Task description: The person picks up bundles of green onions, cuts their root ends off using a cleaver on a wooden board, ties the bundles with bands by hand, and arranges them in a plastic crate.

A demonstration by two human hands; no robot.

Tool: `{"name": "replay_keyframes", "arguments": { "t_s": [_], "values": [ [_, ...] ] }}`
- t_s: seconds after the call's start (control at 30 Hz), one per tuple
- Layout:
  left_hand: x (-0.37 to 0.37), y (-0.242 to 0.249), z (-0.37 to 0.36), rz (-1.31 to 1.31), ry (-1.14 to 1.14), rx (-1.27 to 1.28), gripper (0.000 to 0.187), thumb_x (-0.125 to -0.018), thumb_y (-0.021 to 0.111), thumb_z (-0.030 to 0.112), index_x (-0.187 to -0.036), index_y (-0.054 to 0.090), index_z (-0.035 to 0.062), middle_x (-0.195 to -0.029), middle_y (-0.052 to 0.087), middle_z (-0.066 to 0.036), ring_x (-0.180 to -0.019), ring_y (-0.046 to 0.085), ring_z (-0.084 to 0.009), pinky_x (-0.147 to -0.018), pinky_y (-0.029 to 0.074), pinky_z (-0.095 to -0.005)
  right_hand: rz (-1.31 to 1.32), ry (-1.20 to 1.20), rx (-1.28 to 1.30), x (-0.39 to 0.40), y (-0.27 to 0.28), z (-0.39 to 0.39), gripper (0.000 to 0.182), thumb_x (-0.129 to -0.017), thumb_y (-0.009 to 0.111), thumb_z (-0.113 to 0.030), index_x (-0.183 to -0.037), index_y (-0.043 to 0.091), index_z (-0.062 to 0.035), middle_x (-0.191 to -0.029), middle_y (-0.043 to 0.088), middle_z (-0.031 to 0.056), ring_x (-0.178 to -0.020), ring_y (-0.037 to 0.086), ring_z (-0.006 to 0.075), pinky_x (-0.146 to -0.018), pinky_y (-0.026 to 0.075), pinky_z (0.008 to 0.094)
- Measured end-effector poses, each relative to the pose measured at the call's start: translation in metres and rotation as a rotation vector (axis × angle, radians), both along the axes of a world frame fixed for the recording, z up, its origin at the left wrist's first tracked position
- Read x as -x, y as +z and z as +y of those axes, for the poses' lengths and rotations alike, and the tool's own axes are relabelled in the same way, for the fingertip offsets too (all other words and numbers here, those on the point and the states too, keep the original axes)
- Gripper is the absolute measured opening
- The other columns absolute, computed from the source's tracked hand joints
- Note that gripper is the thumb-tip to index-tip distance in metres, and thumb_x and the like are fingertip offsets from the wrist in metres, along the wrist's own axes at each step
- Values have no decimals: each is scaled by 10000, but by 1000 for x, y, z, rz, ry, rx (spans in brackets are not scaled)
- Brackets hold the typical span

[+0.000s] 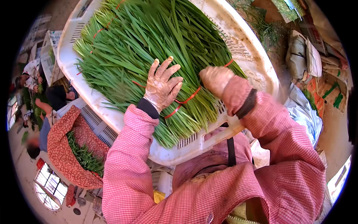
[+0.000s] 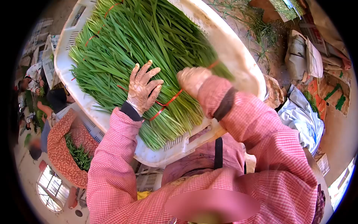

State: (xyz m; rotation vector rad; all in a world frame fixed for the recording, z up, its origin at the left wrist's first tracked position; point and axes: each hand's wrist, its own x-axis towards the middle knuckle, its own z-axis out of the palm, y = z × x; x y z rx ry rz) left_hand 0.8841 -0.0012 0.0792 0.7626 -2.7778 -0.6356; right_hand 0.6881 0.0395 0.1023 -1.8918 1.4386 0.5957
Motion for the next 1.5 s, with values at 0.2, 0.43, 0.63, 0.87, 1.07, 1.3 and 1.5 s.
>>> {"name": "replay_keyframes", "arguments": {
  "t_s": [0.2,0.43,0.63,0.87,1.07,1.3,1.5],
  "values": [
    [-15,9,3,8,98,75,310,-784,511,200,-1085,558,141,-1204,496,-24,-1223,356,-232,-1057,151,-426,-254,-958,1149,181,90,33,613,-757,603,-103,-1260,301,74,-1211,431,253,-1115,451,342,-945,367,373],
    [11,-5,-25,-164,-183,189,365,-790,505,252,-1145,525,171,-1304,415,21,-1283,263,-210,-1076,80,-439,-287,-731,394,-12,18,84,1140,-555,789,-382,-1342,79,37,-1286,343,222,-1208,321,351,-1025,242,408],
    [21,-27,-38,-167,-216,159,263,-834,482,245,-1056,589,153,-1136,554,10,-1179,404,-158,-1067,158,-404,-234,-1017,-204,-56,-26,52,1048,-506,817,-361,-1292,246,31,-1215,448,197,-1107,460,309,-944,368,331],
    [19,-11,-41,-205,-184,9,203,-812,507,235,-766,639,88,-750,610,-40,-812,560,-193,-936,353,-338,-560,-865,-408,-46,-47,65,818,-556,795,-306,-1197,390,0,-1077,561,150,-1032,518,274,-905,390,332],
    [30,-45,-42,-261,-184,47,211,-797,513,265,-747,640,104,-720,600,-27,-801,546,-188,-939,352,-333,-479,-869,-444,-52,-58,45,886,-561,790,-340,-1226,330,24,-1169,500,186,-1101,472,300,-947,356,334],
    [-7,44,-53,232,356,134,295,-840,504,271,-1040,577,68,-1095,567,-100,-1080,490,-257,-982,314,-363,-429,-1028,138,-30,-7,79,876,-664,750,-186,-1335,215,-9,-1175,501,160,-1133,446,267,-970,344,320],
    [-49,41,4,-19,951,21,782,-773,487,591,-1313,308,55,-1376,258,-179,-1294,194,-319,-1036,130,-471,-537,-1178,396,44,66,138,563,-739,624,-10,-1254,407,-71,-1091,556,134,-1001,545,232,-867,434,308]
  ]
}}
